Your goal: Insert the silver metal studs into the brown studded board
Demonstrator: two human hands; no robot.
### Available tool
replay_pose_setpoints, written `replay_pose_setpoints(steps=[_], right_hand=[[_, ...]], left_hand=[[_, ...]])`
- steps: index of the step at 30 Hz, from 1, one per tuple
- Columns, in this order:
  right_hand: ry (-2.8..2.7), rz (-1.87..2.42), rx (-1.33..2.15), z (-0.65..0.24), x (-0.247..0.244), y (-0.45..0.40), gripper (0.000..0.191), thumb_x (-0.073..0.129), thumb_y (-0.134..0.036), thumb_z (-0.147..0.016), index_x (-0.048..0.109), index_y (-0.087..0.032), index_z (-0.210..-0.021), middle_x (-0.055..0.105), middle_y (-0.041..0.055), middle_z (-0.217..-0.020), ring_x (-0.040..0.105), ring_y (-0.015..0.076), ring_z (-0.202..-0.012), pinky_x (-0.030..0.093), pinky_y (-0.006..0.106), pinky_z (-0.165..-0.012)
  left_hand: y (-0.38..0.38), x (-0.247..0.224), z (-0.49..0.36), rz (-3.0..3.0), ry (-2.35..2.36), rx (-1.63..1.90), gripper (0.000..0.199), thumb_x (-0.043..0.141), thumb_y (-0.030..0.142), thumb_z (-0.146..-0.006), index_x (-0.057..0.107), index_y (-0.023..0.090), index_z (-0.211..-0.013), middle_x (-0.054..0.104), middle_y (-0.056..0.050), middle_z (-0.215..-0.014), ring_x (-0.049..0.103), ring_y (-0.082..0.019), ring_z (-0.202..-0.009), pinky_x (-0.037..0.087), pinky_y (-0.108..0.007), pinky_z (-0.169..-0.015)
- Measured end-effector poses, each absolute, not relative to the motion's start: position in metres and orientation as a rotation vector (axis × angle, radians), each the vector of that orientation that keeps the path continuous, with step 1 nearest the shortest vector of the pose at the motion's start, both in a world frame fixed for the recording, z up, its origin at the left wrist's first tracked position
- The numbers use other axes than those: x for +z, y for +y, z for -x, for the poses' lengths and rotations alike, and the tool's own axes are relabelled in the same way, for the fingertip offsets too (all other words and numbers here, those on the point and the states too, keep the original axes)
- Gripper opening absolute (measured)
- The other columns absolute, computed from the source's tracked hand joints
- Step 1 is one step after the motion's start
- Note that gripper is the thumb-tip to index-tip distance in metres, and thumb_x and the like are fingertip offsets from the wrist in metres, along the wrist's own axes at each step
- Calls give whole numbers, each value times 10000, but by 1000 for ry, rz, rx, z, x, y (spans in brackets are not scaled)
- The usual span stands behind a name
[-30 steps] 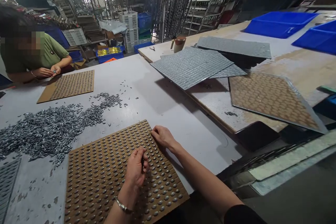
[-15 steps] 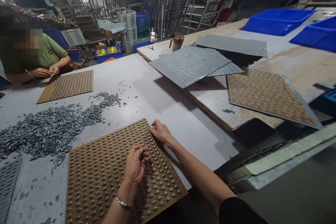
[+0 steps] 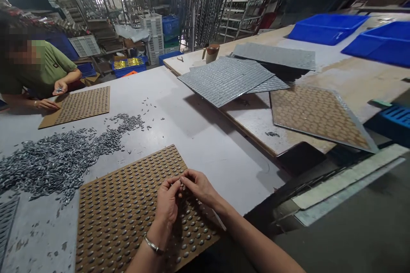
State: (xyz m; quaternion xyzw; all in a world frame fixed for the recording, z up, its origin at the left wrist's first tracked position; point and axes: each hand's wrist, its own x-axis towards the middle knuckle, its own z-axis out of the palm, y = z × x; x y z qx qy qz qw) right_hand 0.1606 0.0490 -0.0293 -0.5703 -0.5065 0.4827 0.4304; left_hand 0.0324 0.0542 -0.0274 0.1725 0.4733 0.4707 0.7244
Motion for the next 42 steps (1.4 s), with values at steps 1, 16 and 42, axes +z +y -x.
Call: replay_pose_setpoints(steps=[1, 16, 42], right_hand=[[-1283, 1426, 1202, -162, -30, 53, 227, 583, -382, -838, 653, -166, -831, 673, 18, -749, 594, 149, -674, 460, 246, -608], [-1528, 1989, 787, -180, -53, 116, 185, 531, -288, -832, 675, -191, -769, 697, 42, -787, 588, 159, -721, 382, 251, -651], [-1341, 1304, 1254, -166, -14, 40, 187, 563, -350, -851, 633, -178, -865, 680, 11, -748, 623, 144, -684, 499, 262, -654]], left_hand=[[56, -28, -32, -384, 1044, 1047, 368, 881, 250, -525, 686, 111, -804, 621, -3, -675, 515, -62, -556, 397, -155, -472], [52, -31, -20, -430, 1103, 989, 448, 844, 435, -577, 609, 124, -798, 635, -26, -702, 506, -67, -513, 348, -156, -418], [44, -20, -29, -322, 929, 899, 274, 830, 253, -649, 642, 98, -776, 569, 2, -669, 492, -50, -542, 382, -135, -451]])
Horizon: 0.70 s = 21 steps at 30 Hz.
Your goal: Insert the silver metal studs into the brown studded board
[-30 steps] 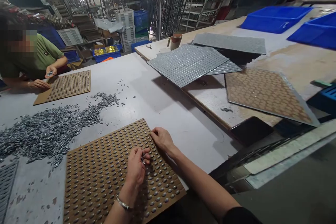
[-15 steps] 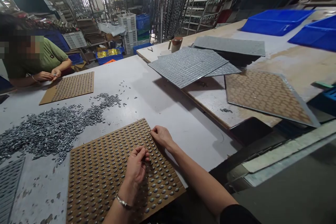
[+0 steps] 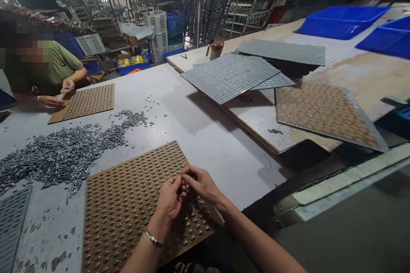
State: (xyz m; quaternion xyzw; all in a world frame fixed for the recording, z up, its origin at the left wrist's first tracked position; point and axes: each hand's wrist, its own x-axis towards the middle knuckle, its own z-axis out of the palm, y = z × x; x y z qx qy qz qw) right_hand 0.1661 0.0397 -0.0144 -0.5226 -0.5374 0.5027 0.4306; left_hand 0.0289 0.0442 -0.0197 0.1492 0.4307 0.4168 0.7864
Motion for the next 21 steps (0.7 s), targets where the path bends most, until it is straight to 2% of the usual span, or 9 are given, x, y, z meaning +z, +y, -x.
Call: replay_pose_setpoints(steps=[2, 6, 8, 13, 17, 21], right_hand=[[-1281, 1336, 1259, -168, -19, 39, 196, 568, -370, -845, 614, -180, -834, 673, 11, -721, 614, 140, -638, 503, 259, -611], [-1055, 1390, 1265, -182, -38, 60, 210, 543, -392, -832, 565, -184, -840, 685, 35, -804, 608, 136, -608, 514, 265, -559], [-1093, 1450, 1224, -189, -46, 74, 189, 517, -363, -831, 573, -183, -842, 679, 26, -783, 606, 139, -612, 515, 274, -579], [-1576, 1568, 949, -196, -51, 96, 163, 521, -255, -837, 661, -195, -895, 703, 20, -856, 620, 161, -789, 474, 291, -765], [-1690, 1693, 904, -194, -48, 103, 125, 546, -243, -840, 660, -192, -832, 689, 15, -806, 598, 154, -746, 433, 259, -706], [-1810, 1781, 859, -193, -47, 110, 133, 536, -199, -843, 658, -183, -794, 687, 33, -813, 584, 160, -766, 394, 248, -694]], left_hand=[[43, -20, -32, -326, 916, 877, 263, 814, 261, -672, 643, 90, -775, 574, -7, -677, 490, -49, -538, 371, -136, -446], [43, -19, -31, -292, 950, 892, 188, 733, 176, -748, 637, 98, -889, 632, -54, -770, 547, -74, -592, 426, -158, -500], [44, -19, -29, -296, 994, 907, 179, 715, 159, -761, 605, 116, -895, 653, -70, -795, 564, -85, -595, 440, -169, -502], [46, -21, -22, -379, 1089, 944, 243, 731, 270, -767, 533, 129, -777, 664, -77, -783, 553, -75, -548, 413, -155, -436], [47, -25, -18, -387, 1102, 943, 325, 776, 341, -715, 540, 136, -803, 660, -53, -739, 542, -69, -525, 395, -142, -406], [47, -27, -14, -417, 1100, 915, 436, 811, 449, -630, 581, 135, -828, 593, 17, -616, 453, -41, -423, 293, -130, -341]])
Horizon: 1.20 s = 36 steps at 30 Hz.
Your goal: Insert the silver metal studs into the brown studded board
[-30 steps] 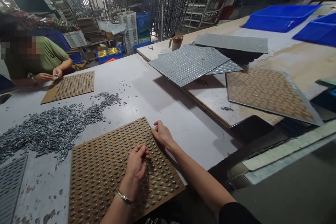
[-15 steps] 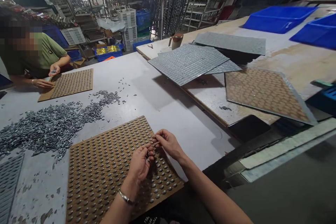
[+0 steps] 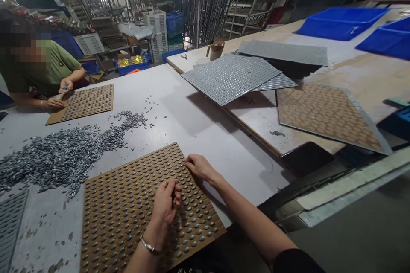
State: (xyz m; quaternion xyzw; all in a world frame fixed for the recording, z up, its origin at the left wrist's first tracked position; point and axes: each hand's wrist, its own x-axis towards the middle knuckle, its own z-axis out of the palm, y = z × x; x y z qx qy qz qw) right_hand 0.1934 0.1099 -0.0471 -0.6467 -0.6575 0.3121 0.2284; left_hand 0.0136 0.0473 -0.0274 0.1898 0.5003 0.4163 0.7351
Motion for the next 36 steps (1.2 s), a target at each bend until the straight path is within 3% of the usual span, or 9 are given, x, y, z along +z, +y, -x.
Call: replay_pose_setpoints(steps=[3, 9, 21, 27, 36], right_hand=[[-1862, 1784, 858, -194, -47, 114, 133, 529, -176, -839, 648, -180, -781, 681, 43, -796, 571, 163, -740, 368, 245, -666], [-2020, 1706, 858, -200, -42, 118, 110, 530, -194, -851, 618, -181, -787, 654, 57, -789, 529, 155, -671, 323, 240, -603], [-2064, 1617, 848, -203, -44, 120, 142, 484, -187, -877, 624, -178, -854, 665, 57, -851, 556, 158, -751, 355, 236, -663], [-2043, 1621, 841, -204, -43, 121, 118, 516, -144, -828, 631, -167, -810, 659, 54, -814, 545, 152, -726, 343, 235, -647], [-1976, 1589, 887, -208, -50, 128, 78, 567, -145, -791, 638, -177, -780, 650, 16, -760, 537, 136, -687, 359, 226, -624]], left_hand=[[47, -28, -12, -425, 1110, 932, 474, 830, 470, -585, 623, 127, -839, 536, 49, -566, 410, -25, -401, 249, -126, -340], [43, -28, -12, -375, 1060, 956, 412, 840, 359, -621, 663, 122, -909, 599, 0, -664, 512, -56, -535, 377, -140, -438], [41, -30, -15, -335, 1055, 955, 342, 805, 282, -680, 633, 124, -930, 613, -15, -687, 524, -68, -556, 391, -152, -462], [43, -24, -17, -372, 1082, 973, 406, 841, 331, -612, 548, 159, -835, 653, -25, -734, 547, -87, -566, 416, -173, -469], [42, -27, -18, -371, 1047, 928, 406, 877, 301, -558, 602, 128, -802, 599, 7, -690, 512, -58, -542, 394, -150, -451]])
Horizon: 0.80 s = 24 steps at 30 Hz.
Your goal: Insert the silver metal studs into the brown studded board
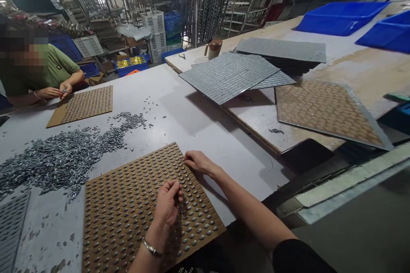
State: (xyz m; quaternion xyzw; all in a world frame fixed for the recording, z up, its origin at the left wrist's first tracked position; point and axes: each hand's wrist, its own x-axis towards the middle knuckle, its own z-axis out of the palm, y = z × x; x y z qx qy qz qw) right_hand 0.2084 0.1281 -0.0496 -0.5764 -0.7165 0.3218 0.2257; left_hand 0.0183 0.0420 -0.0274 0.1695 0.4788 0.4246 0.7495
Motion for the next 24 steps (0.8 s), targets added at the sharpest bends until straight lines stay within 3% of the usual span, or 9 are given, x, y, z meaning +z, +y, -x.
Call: replay_pose_setpoints(steps=[6, 13, 17, 24], right_hand=[[-1725, 1545, 865, -202, -27, 91, 112, 541, -254, -866, 616, -173, -844, 633, 1, -752, 527, 126, -674, 385, 233, -629], [-1284, 1374, 1186, -171, -19, 13, 187, 571, -352, -863, 625, -174, -847, 650, 4, -775, 582, 139, -698, 452, 243, -641], [-1180, 1412, 1243, -173, -29, 20, 194, 580, -362, -837, 611, -171, -818, 637, -2, -751, 570, 136, -670, 449, 238, -608], [-1203, 1652, 1033, -188, -44, 69, 123, 559, -297, -769, 602, -188, -731, 652, 0, -686, 568, 139, -616, 459, 255, -586]], left_hand=[[37, -24, -17, -345, 1024, 931, 359, 852, 241, -611, 620, 120, -856, 633, -25, -741, 545, -72, -584, 432, -156, -485], [28, -23, -32, -365, 988, 948, 384, 879, 270, -565, 630, 121, -817, 585, 11, -698, 504, -53, -554, 396, -145, -456], [29, -26, -37, -379, 1001, 958, 391, 876, 281, -567, 634, 120, -829, 583, 6, -720, 502, -55, -559, 387, -150, -458], [36, -26, -23, -298, 1006, 980, 273, 791, 227, -684, 639, 109, -878, 612, -42, -773, 533, -78, -607, 415, -161, -492]])
